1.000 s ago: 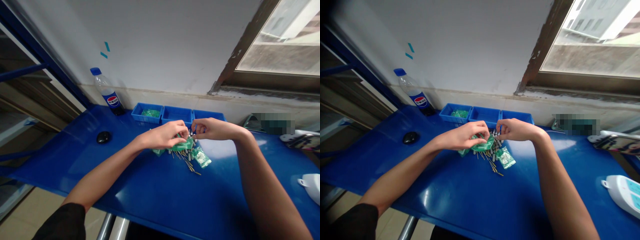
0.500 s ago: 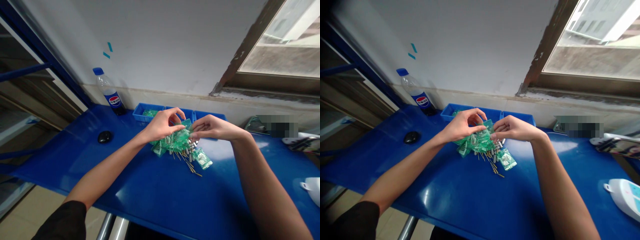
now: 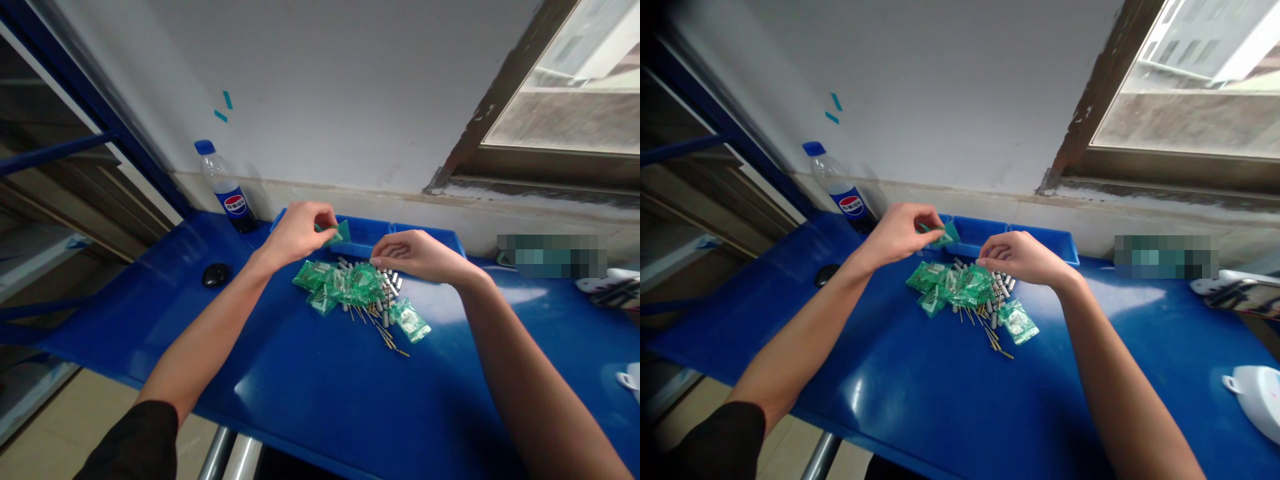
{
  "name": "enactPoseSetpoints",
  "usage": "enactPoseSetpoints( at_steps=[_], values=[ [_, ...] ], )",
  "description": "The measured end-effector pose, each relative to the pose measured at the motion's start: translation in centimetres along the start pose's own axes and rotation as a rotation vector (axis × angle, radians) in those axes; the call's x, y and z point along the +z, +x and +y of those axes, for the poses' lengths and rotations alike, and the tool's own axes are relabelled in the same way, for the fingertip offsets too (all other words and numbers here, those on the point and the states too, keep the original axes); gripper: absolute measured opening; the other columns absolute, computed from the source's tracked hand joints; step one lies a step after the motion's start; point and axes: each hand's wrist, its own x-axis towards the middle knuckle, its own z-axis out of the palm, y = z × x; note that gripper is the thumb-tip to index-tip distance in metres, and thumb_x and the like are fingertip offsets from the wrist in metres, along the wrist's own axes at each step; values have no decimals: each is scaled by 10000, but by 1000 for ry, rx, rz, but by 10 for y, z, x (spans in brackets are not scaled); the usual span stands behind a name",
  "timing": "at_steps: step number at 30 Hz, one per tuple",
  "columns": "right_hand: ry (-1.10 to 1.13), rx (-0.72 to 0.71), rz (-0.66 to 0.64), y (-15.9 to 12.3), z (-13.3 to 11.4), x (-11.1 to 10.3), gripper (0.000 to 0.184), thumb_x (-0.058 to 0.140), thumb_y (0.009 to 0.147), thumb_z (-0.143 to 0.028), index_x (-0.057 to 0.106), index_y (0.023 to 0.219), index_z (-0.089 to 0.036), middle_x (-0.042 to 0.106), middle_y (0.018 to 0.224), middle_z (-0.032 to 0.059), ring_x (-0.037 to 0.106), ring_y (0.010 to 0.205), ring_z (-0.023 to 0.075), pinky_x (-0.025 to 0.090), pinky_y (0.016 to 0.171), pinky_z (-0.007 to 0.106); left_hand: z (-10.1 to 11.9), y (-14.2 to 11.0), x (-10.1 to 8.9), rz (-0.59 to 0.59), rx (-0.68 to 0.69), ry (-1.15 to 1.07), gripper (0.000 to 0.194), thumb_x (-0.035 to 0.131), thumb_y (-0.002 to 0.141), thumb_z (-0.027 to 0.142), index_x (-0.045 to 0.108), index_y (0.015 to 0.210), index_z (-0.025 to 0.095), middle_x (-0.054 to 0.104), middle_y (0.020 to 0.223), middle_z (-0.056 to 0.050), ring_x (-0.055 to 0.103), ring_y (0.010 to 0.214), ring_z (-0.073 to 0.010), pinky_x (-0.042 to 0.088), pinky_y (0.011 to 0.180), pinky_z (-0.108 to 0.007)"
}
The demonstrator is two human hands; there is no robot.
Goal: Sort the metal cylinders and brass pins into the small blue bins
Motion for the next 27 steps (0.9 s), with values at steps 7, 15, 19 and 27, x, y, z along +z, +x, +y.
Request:
enactPoseSetpoints(
  at_steps=[7,15,19,27],
  values=[
    [-152,4,48,-6,-1,-12,281,696,885,-469,770,975,-213,803,871,70,769,839,230,592,779,366,-44,6,9,-24,-231,561,229,644,928,215,804,1088,177,789,1071,-143,736,1034,-325,566,901,-431],
    [-422,214,-84,-21,-5,-25,331,760,789,-491,752,980,-222,802,889,54,756,827,239,542,693,327,-32,8,15,-40,93,427,345,559,1018,353,768,1219,167,742,1238,-145,647,1227,-288,514,1071,-432],
    [-614,381,-158,-39,12,-15,544,882,614,-585,750,998,-223,773,846,75,724,773,284,486,607,347,0,2,24,-279,328,157,306,609,999,323,762,1220,175,748,1255,-119,688,1175,-246,519,1049,-381],
    [-491,300,-69,-82,46,14,694,920,561,-648,704,1060,-215,737,809,59,647,659,235,420,566,324,37,-15,51,-497,420,43,244,642,982,295,784,1141,176,770,1079,-116,722,995,-227,530,862,-319]
  ],
)
